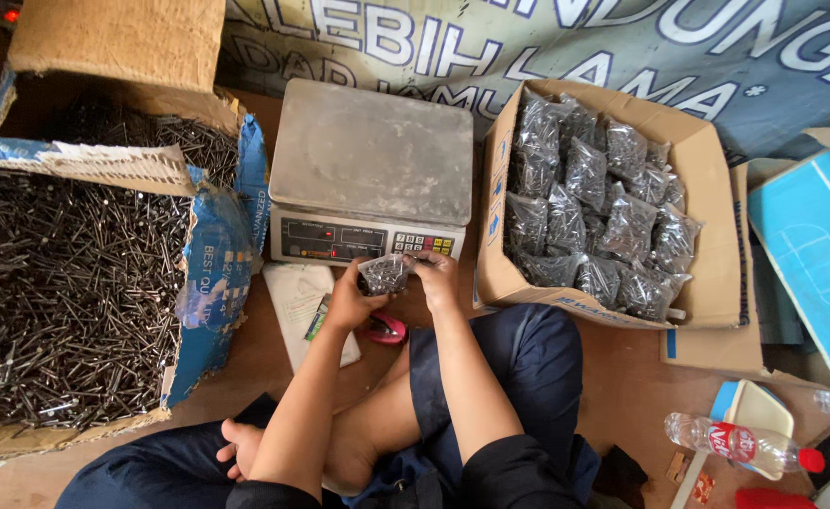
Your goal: The person scoops nails from a large cardboard box into small plastic bags, weighs them on a digital scale, and seals the bags with a pink stapler. The sealed packages are then placed into a separate cardboard box.
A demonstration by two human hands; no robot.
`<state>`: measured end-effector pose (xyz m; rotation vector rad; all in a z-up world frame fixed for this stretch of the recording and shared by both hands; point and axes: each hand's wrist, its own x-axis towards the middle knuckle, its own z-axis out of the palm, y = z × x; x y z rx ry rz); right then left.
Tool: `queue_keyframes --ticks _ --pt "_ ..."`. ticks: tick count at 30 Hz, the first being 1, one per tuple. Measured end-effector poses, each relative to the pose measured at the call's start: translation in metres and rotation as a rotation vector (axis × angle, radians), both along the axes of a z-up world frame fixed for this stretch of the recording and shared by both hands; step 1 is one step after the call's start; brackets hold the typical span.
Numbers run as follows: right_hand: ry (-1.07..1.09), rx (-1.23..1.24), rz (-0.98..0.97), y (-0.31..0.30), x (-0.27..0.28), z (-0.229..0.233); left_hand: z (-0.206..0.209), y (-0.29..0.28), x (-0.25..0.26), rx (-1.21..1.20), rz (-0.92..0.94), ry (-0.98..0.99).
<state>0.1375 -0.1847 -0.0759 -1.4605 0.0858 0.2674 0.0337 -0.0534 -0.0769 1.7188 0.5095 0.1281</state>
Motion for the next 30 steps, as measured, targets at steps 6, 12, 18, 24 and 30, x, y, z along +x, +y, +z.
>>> queue_keyframes --ticks 6,12,18,24,30 --pt "0.368 0.332 0.071 -0.007 -0.057 0.077 0.065 -0.008 -0.023 -0.471 0.054 -0.295" --pt "0.727 0.290 0.181 -0.049 -0.105 0.111 0.145 -0.057 -0.053 -0.472 0.090 0.019" --pt "0.843 0.520 0.280 -0.126 -0.152 0.061 0.115 -0.111 -0.107 -0.768 0.140 0.305" --pt "0.698 0.604 0.191 -0.188 -0.144 0.160 0.189 -0.156 -0.067 -0.901 -0.067 0.325" --pt "0.567 0.636 0.049 -0.281 -0.118 0.188 0.244 -0.233 0.001 -0.672 -0.366 0.400"
